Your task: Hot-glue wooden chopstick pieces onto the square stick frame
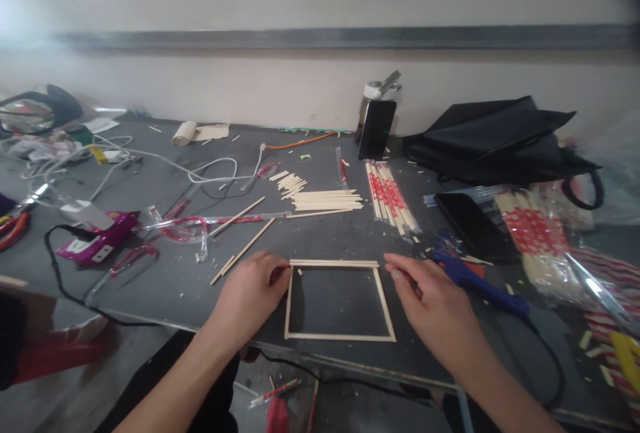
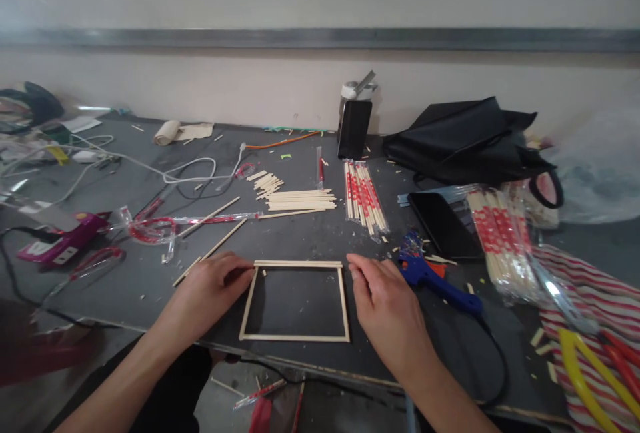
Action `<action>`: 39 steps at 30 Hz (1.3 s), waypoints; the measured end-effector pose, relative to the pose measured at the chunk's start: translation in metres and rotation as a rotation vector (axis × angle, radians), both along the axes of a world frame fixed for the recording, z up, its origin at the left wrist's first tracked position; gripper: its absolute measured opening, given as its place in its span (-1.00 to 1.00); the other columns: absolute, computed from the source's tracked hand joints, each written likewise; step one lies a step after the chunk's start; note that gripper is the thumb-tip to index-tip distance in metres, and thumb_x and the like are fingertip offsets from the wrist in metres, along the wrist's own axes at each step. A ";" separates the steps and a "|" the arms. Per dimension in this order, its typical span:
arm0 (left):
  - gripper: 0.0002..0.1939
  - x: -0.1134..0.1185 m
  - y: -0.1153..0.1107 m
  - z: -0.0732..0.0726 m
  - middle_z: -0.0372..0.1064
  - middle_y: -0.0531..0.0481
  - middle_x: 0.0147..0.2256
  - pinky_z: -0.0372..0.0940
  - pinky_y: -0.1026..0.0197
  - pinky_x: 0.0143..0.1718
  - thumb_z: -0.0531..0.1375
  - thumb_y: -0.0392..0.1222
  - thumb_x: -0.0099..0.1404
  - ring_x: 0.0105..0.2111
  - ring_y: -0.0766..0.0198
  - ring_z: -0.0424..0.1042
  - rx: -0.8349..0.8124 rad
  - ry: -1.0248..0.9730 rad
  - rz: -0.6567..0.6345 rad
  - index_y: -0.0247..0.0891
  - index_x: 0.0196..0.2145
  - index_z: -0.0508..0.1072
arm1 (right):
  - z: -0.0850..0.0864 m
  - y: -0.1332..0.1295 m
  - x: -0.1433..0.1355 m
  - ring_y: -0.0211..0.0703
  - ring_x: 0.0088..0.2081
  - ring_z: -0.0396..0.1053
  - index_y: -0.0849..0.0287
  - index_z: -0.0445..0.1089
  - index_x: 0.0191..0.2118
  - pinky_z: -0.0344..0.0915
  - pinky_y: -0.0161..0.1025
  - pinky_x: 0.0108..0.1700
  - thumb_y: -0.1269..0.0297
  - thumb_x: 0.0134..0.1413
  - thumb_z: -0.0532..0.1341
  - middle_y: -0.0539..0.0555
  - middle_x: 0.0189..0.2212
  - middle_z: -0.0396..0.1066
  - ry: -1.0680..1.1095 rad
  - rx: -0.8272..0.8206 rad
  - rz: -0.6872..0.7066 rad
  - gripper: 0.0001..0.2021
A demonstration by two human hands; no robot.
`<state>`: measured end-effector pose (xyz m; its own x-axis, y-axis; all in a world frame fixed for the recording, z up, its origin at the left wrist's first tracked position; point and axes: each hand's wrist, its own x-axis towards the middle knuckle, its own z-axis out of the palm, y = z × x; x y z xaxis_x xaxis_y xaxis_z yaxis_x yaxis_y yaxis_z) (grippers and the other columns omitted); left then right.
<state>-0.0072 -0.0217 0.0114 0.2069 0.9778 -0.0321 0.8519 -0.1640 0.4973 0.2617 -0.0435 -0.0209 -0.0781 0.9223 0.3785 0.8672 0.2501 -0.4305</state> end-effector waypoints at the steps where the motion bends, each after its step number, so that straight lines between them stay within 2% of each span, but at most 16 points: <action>1: -0.75 0.000 0.000 0.001 0.44 -0.01 -0.36 0.21 0.24 -0.31 0.06 -0.21 0.30 -0.33 0.25 0.41 -0.003 -0.001 0.002 -0.20 -0.28 0.55 | 0.001 -0.001 0.001 -0.06 -0.20 0.45 0.18 0.44 -0.11 0.36 -0.15 -0.16 0.32 0.23 0.03 0.10 -0.27 0.54 -0.013 0.004 0.006 -0.73; 11: -0.74 -0.003 0.000 0.001 0.46 0.01 -0.37 0.20 0.25 -0.32 0.06 -0.19 0.30 -0.33 0.25 0.43 -0.011 -0.033 -0.007 -0.19 -0.28 0.56 | 0.000 -0.008 0.000 0.02 -0.14 0.38 0.22 0.46 -0.06 0.34 -0.03 -0.10 0.38 0.21 -0.01 0.15 -0.20 0.50 -0.110 -0.095 0.026 -0.67; 39: -0.72 -0.003 0.001 -0.003 0.44 -0.01 -0.37 0.21 0.24 -0.31 0.02 -0.20 0.33 -0.31 0.23 0.42 0.009 -0.020 -0.033 -0.21 -0.30 0.54 | -0.003 -0.005 -0.005 -0.01 -0.14 0.35 0.21 0.42 -0.02 0.33 -0.07 -0.11 0.40 0.24 -0.02 0.14 -0.21 0.45 -0.083 -0.170 0.038 -0.67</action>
